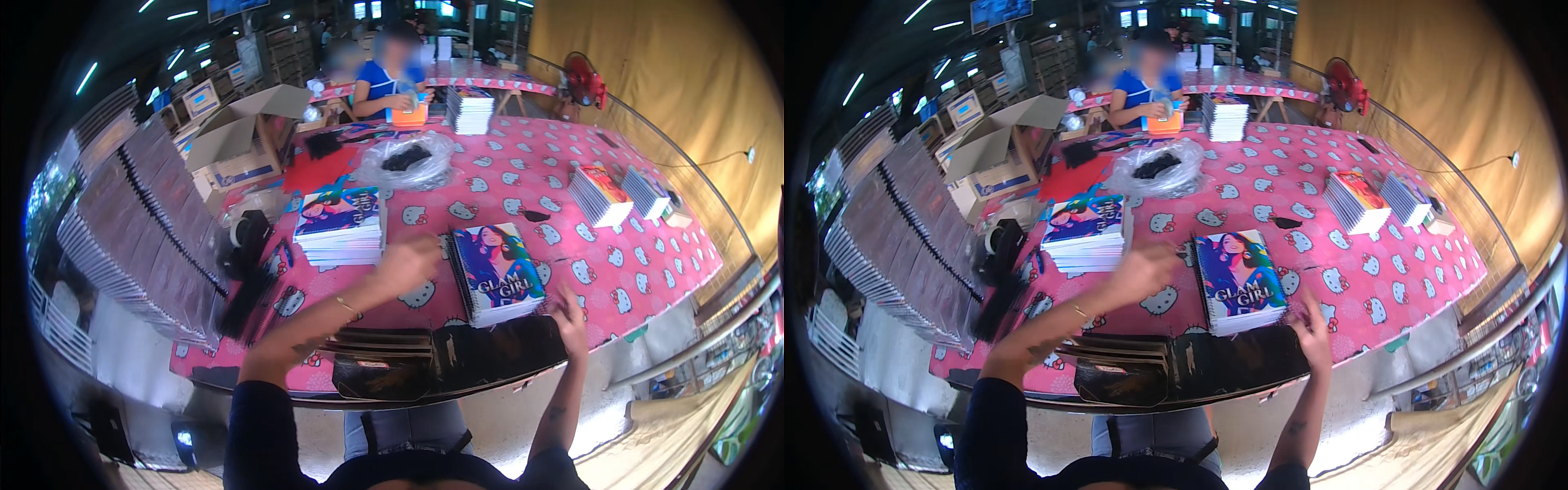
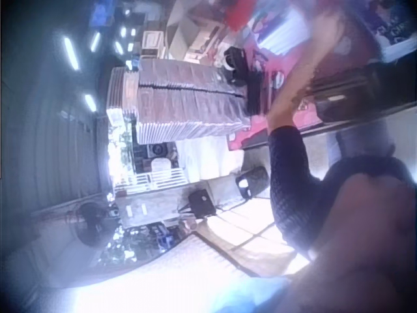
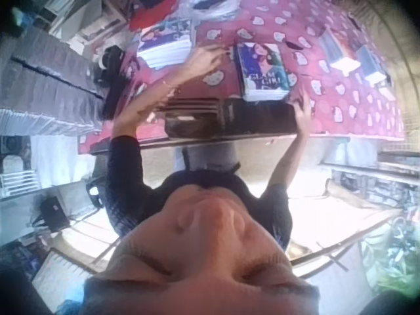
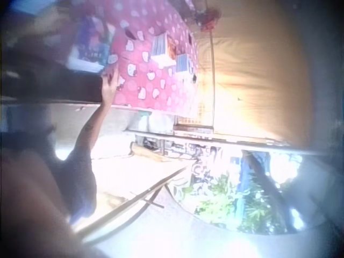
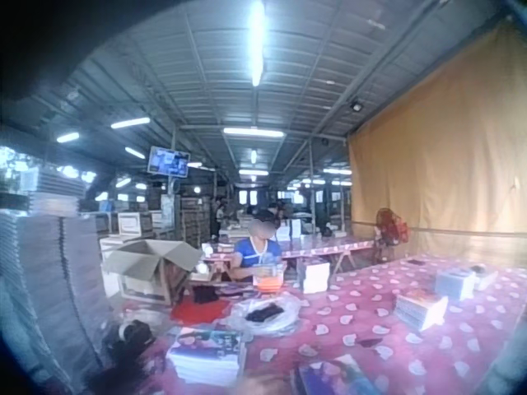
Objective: The person inserts a blue spiral binding coil through the pre-punched holes of a notebook cover and stack of pages by hand, then places the finished notebook onto a stack.
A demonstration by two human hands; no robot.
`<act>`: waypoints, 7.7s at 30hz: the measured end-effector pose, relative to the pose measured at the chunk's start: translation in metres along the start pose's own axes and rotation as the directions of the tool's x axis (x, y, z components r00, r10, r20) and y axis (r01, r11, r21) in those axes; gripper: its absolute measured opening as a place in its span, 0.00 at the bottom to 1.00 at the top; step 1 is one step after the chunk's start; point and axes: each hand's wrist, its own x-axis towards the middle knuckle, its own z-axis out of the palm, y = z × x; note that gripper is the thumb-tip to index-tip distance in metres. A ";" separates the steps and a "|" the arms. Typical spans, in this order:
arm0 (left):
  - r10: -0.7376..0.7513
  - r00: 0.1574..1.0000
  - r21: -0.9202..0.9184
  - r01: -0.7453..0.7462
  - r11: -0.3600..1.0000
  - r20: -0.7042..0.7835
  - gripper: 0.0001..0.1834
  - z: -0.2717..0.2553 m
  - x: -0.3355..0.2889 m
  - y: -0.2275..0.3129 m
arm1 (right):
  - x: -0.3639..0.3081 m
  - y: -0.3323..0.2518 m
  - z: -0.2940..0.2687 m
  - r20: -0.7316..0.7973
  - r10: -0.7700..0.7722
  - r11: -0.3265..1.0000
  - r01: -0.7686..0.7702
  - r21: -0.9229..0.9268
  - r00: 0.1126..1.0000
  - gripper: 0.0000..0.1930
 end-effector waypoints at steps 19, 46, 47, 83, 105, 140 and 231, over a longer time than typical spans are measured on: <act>-0.072 0.967 0.109 0.101 0.989 -0.245 0.20 -0.161 -0.057 0.117 | -0.069 -0.108 0.194 0.328 -0.264 0.963 0.231 0.136 0.907 0.20; -0.231 0.958 0.241 0.268 0.933 -0.171 0.18 -0.105 -0.153 0.137 | -0.102 -0.090 0.204 0.442 -0.124 0.976 0.030 0.214 0.889 0.28; -0.329 0.917 0.209 0.375 0.903 -0.224 0.19 -0.097 -0.172 0.139 | -0.108 -0.087 0.214 0.414 -0.126 0.961 0.008 0.277 0.902 0.30; -0.986 0.138 -0.954 0.296 -0.047 0.091 0.26 -0.039 -0.206 0.164 | -0.099 -0.056 0.208 0.303 -0.104 0.983 0.052 0.175 0.947 0.34; -0.795 0.514 -0.333 0.725 0.603 -0.322 0.08 -0.103 -0.199 0.140 | -0.075 -0.158 0.298 0.525 -0.570 0.617 0.751 -0.235 0.632 0.08; -0.806 0.453 -0.352 0.735 0.579 -0.380 0.08 -0.098 -0.190 0.144 | -0.077 -0.157 0.302 0.487 -0.543 0.670 0.702 -0.240 0.684 0.08; -0.547 0.835 -0.127 0.550 0.825 0.060 0.12 -0.160 -0.158 0.107 | -0.063 -0.161 0.293 0.612 -0.427 0.741 0.646 -0.185 0.666 0.11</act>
